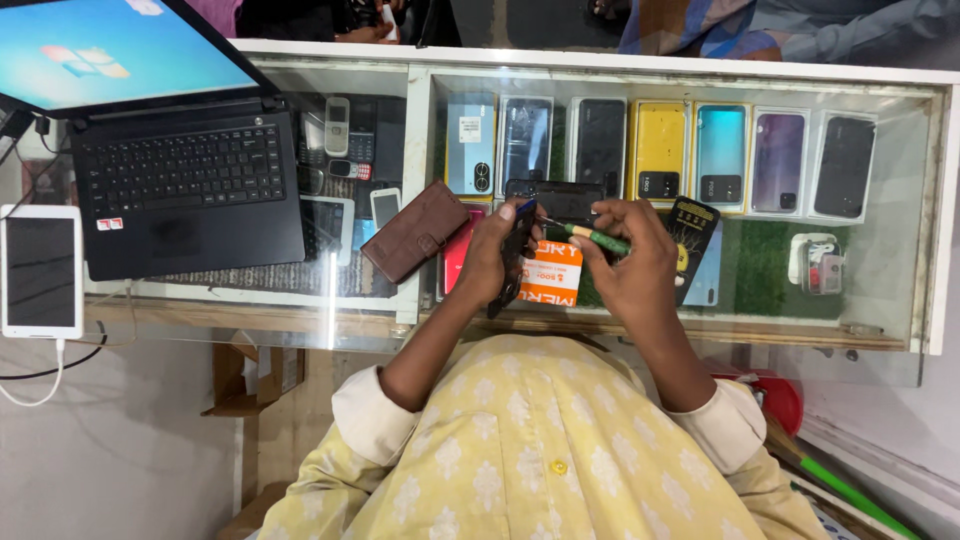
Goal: The person uses a screwdriver to remove screws from the back of a smartphone, then flips the device to inspect the screen side. The person continues to unscrew and reposition the phone while working at a glass display counter.
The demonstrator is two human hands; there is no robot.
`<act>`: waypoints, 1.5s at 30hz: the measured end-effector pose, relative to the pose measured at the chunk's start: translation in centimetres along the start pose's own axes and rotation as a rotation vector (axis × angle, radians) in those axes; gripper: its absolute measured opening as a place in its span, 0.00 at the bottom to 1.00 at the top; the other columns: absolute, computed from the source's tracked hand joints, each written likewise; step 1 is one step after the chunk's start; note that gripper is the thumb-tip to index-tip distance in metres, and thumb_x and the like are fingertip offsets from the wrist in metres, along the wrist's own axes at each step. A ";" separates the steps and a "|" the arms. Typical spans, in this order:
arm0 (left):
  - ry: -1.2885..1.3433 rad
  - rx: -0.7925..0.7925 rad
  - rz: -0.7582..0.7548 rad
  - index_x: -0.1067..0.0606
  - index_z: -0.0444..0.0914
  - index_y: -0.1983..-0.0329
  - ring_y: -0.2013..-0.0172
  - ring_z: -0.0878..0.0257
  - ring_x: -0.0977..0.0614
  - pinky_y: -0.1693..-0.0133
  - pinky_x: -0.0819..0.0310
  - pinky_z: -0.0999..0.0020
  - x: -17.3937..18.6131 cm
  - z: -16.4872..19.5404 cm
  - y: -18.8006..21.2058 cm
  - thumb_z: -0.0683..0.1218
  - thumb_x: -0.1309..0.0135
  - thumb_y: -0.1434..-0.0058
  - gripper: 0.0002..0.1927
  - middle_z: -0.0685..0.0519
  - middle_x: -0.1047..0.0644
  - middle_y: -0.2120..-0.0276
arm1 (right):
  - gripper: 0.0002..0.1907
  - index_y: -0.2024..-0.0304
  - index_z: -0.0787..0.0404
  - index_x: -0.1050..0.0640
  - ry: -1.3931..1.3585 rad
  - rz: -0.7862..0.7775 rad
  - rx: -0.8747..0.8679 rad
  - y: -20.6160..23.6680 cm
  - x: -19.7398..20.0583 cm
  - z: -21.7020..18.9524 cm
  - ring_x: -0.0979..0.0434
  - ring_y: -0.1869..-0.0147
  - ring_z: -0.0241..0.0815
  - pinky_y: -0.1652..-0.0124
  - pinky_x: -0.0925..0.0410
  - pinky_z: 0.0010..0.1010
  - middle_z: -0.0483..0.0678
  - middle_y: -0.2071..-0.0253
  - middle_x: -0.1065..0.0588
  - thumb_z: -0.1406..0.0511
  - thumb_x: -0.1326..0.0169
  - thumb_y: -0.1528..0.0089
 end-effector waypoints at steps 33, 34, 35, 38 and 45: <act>0.008 0.106 0.081 0.23 0.37 0.55 0.72 0.66 0.26 0.68 0.30 0.70 0.4 -1.7 1.0 0.66 0.63 0.29 0.30 0.55 0.25 0.72 | 0.26 0.35 0.60 0.27 -0.115 -0.189 -0.343 1.3 -0.9 3.4 0.29 0.73 0.38 0.72 0.36 0.31 0.46 0.70 0.22 0.66 0.38 0.36; 0.011 0.102 0.082 0.23 0.37 0.55 0.72 0.66 0.25 0.67 0.29 0.70 0.3 -1.7 1.3 0.66 0.63 0.29 0.30 0.55 0.25 0.71 | 0.22 0.36 0.58 0.24 -0.184 -0.234 -0.433 1.8 -1.1 4.0 0.30 0.74 0.38 0.72 0.38 0.31 0.45 0.71 0.22 0.65 0.41 0.33; 0.011 0.093 0.080 0.23 0.37 0.55 0.71 0.66 0.25 0.67 0.29 0.69 0.3 -1.6 1.3 0.66 0.63 0.29 0.30 0.55 0.25 0.71 | 0.23 0.37 0.60 0.24 -0.188 -0.187 -0.265 1.7 -1.0 3.7 0.28 0.69 0.37 0.68 0.35 0.30 0.46 0.68 0.22 0.66 0.39 0.35; -0.025 0.098 0.077 0.23 0.37 0.55 0.71 0.66 0.26 0.67 0.30 0.70 0.1 -1.7 1.8 0.66 0.62 0.29 0.30 0.55 0.25 0.71 | 0.20 0.41 0.63 0.22 -0.199 -0.169 -0.110 2.2 -0.5 3.9 0.27 0.65 0.34 0.65 0.33 0.27 0.48 0.65 0.23 0.66 0.39 0.35; -0.039 0.062 0.077 0.24 0.37 0.54 0.70 0.66 0.25 0.66 0.28 0.69 -0.6 -1.6 1.8 0.65 0.62 0.29 0.29 0.56 0.25 0.71 | 0.16 0.48 0.61 0.20 -0.198 -0.189 -0.234 2.9 -0.8 5.2 0.28 0.70 0.30 0.71 0.35 0.24 0.46 0.61 0.22 0.66 0.37 0.37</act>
Point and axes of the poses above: each hand's wrist, its own y-axis away from the middle knuckle, its own x-axis out of the back of the hand, z = x × y, the point moved 4 cm from there along -y, towards the middle knuckle
